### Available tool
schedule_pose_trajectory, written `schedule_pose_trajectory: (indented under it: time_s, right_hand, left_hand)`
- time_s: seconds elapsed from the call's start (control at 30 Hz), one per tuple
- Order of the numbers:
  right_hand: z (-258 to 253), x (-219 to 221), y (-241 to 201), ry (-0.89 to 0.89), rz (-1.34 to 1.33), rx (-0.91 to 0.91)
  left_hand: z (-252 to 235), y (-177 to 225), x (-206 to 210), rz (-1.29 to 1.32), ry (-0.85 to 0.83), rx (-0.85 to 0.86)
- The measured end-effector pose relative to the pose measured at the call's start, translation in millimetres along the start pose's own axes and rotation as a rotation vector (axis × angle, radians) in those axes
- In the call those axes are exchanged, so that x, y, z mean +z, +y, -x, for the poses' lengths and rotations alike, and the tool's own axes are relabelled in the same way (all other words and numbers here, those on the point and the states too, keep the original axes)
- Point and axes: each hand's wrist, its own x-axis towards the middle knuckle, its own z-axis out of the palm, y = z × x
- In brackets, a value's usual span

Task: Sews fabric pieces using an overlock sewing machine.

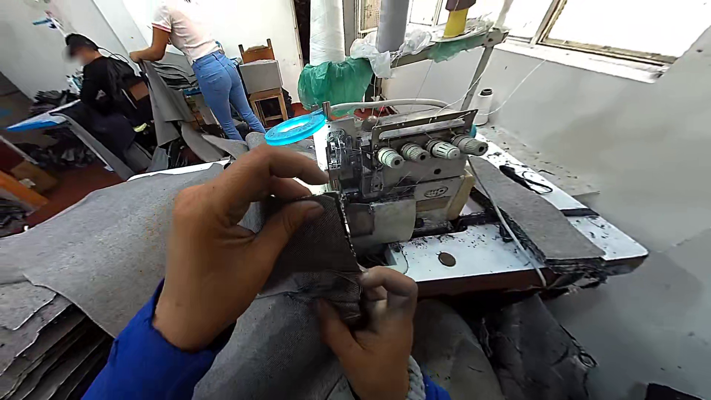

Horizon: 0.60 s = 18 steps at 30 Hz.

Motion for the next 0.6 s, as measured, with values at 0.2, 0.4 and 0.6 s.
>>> schedule_pose_trajectory:
  time_s: [0.2, 0.4, 0.6]
  right_hand:
    - [0.7, -7.1, -0.4, 0.003, 0.027, 0.066]
    - [-1.2, -9.0, 0.2, 0.001, 0.064, 0.07]
    - [-3.5, -8.0, 1.3, -0.036, 0.053, -0.014]
  left_hand:
    - [8.3, -9.3, 0.2, 0.002, 0.03, -0.055]
    - [7.4, -9.8, -6.6, 0.026, 0.059, -0.079]
    - [1.3, -6.0, -14.2, 0.026, 0.061, -0.04]
